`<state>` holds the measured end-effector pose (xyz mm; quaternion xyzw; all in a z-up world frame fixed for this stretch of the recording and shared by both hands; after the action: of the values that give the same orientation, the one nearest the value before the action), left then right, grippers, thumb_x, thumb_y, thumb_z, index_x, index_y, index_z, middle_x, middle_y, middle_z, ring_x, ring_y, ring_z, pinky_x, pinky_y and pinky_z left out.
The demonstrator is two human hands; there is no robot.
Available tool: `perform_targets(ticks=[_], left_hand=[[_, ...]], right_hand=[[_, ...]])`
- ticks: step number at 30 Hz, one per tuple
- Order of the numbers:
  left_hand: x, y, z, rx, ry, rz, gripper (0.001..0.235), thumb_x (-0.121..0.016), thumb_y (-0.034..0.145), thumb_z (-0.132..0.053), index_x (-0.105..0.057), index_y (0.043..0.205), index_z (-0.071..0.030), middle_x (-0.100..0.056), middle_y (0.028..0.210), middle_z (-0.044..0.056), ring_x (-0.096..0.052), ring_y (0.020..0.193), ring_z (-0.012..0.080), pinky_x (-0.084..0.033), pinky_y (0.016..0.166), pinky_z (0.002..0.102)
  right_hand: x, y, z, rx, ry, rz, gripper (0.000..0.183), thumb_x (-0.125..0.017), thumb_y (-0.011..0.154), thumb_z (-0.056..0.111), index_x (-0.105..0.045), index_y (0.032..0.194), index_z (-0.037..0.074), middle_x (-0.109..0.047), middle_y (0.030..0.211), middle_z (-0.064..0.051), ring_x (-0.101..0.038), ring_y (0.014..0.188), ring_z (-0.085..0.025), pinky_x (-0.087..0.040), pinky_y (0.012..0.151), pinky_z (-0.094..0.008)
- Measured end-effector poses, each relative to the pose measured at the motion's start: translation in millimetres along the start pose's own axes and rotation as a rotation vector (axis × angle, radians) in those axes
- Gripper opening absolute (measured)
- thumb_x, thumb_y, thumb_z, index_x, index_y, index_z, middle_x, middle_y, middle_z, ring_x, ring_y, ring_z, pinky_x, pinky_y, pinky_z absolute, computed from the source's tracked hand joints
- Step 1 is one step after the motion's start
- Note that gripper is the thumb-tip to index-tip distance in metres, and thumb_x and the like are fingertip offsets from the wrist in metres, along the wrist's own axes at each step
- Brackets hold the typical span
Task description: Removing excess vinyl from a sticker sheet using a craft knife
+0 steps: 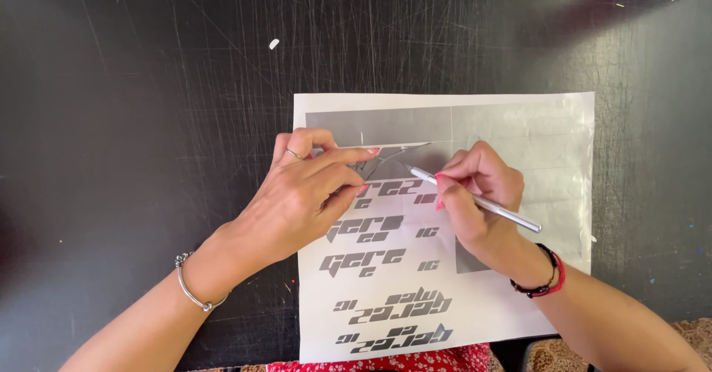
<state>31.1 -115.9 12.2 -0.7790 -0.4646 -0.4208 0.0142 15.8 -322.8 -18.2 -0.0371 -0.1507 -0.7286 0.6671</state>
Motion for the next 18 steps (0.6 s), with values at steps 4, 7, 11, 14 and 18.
perform_targets(ticks=[4, 7, 11, 14, 18], left_hand=[[0, 0, -2, -0.019, 0.030, -0.013, 0.014, -0.068, 0.100, -0.003, -0.065, 0.088, -0.008, -0.071, 0.133, 0.001, -0.050, 0.110, 0.0284, -0.036, 0.084, 0.047], [0, 0, -4, -0.041, 0.047, 0.006, 0.010, -0.070, 0.102, -0.007, -0.067, 0.092, -0.010, -0.055, 0.132, 0.007, -0.050, 0.118, 0.0314, -0.038, 0.091, 0.047], [8, 3, -24, -0.172, 0.189, -0.070, 0.026, -0.071, 0.099, 0.009, -0.058, 0.084, -0.007, -0.045, 0.084, 0.005, -0.043, 0.082, 0.0230, -0.036, 0.071, 0.036], [4, -2, -30, -0.197, 0.242, -0.080, 0.021, -0.071, 0.099, 0.010, -0.058, 0.087, -0.002, -0.046, 0.083, 0.008, -0.045, 0.073, 0.0225, -0.043, 0.068, 0.036], [-1, -9, -34, -0.165, 0.215, -0.114, 0.007, -0.070, 0.099, 0.010, -0.068, 0.095, 0.005, -0.057, 0.091, 0.013, -0.057, 0.076, 0.0271, -0.054, 0.073, 0.039]], right_hand=[[-3, -1, 0, 0.025, -0.040, 0.034, 0.017, -0.049, 0.083, -0.013, -0.048, 0.078, 0.003, -0.053, 0.064, -0.010, -0.055, 0.052, -0.015, -0.048, 0.045, -0.021], [-3, -2, -6, -0.013, -0.030, 0.023, 0.015, -0.050, 0.082, -0.011, -0.050, 0.079, 0.004, -0.054, 0.067, -0.010, -0.056, 0.055, -0.016, -0.049, 0.044, -0.022], [-4, -2, 6, 0.026, -0.051, 0.044, 0.013, -0.048, 0.081, -0.009, -0.052, 0.081, 0.003, -0.057, 0.069, -0.010, -0.059, 0.056, -0.016, -0.049, 0.047, -0.022], [0, -8, -1, 0.269, 0.029, 0.000, 0.008, -0.050, 0.092, 0.000, -0.056, 0.087, 0.003, -0.059, 0.070, -0.004, -0.056, 0.056, -0.008, -0.043, 0.047, -0.016], [-34, -15, 29, 0.572, -0.057, 0.523, 0.054, -0.046, 0.099, -0.014, -0.048, 0.145, 0.014, -0.028, 0.060, 0.014, -0.027, 0.048, -0.007, -0.033, 0.051, -0.026]])
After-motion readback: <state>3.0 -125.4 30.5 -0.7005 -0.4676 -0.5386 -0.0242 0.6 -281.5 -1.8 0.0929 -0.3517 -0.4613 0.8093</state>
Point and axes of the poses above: each hand's wrist, its own y-axis towards the middle knuckle, its own x-axis out of the back of the hand, z = x × y, the point moved 9 cm from there along y, towards the middle knuckle
